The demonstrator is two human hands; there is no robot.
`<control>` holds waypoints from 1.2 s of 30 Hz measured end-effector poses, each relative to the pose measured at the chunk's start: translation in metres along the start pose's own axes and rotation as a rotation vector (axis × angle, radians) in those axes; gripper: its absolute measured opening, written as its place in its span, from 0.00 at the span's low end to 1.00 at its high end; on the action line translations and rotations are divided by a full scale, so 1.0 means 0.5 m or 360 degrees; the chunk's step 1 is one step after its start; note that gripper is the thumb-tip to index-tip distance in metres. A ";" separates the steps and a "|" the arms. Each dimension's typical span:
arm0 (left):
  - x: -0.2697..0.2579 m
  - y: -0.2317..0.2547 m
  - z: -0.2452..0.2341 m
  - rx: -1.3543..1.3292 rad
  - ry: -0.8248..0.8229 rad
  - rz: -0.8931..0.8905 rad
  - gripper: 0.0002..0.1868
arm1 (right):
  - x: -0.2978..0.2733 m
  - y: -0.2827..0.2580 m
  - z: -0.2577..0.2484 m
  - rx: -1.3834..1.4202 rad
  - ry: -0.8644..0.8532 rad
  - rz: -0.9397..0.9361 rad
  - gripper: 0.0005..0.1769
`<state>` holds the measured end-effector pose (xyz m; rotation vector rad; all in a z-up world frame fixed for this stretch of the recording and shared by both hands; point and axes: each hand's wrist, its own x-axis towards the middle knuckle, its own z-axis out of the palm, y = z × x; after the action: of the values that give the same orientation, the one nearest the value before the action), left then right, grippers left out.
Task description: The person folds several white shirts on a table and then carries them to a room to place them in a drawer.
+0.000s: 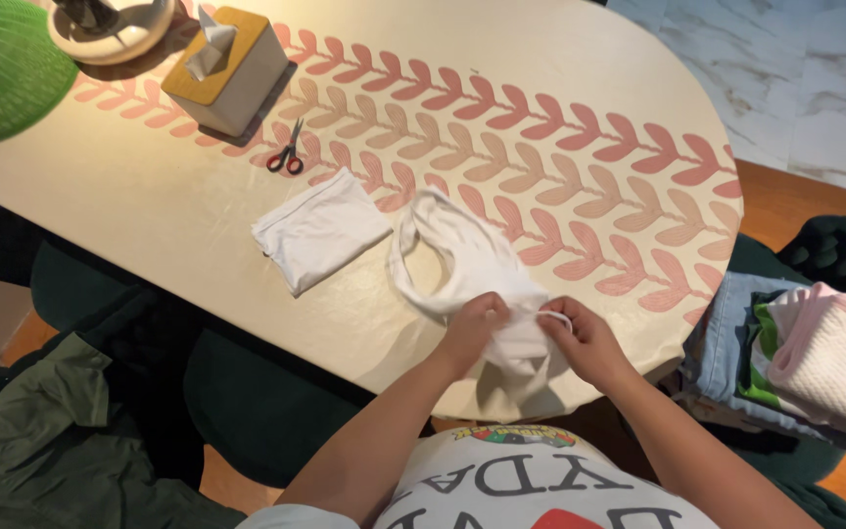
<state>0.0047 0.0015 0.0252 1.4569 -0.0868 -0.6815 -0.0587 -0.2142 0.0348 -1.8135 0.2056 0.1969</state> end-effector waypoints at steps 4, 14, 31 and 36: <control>-0.067 0.140 -0.012 0.1116 0.0128 0.0062 0.15 | 0.009 -0.121 -0.037 0.0121 -0.0096 -0.0331 0.13; 0.005 0.180 -0.009 -0.1604 -0.0548 -0.0354 0.27 | 0.047 -0.048 -0.060 -0.0596 0.0717 0.0034 0.16; -0.002 0.035 0.013 -0.1260 -0.0405 -0.0240 0.27 | -0.004 -0.152 -0.003 0.1872 -0.1234 0.0244 0.31; 0.017 0.100 0.024 -0.1588 -0.0771 -0.0219 0.29 | -0.003 -0.053 -0.134 0.2228 -0.0474 0.0230 0.30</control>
<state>0.0247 -0.0150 0.0707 0.3295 -0.0108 -0.9888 -0.0518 -0.2726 0.0768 -0.3709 0.1831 0.3121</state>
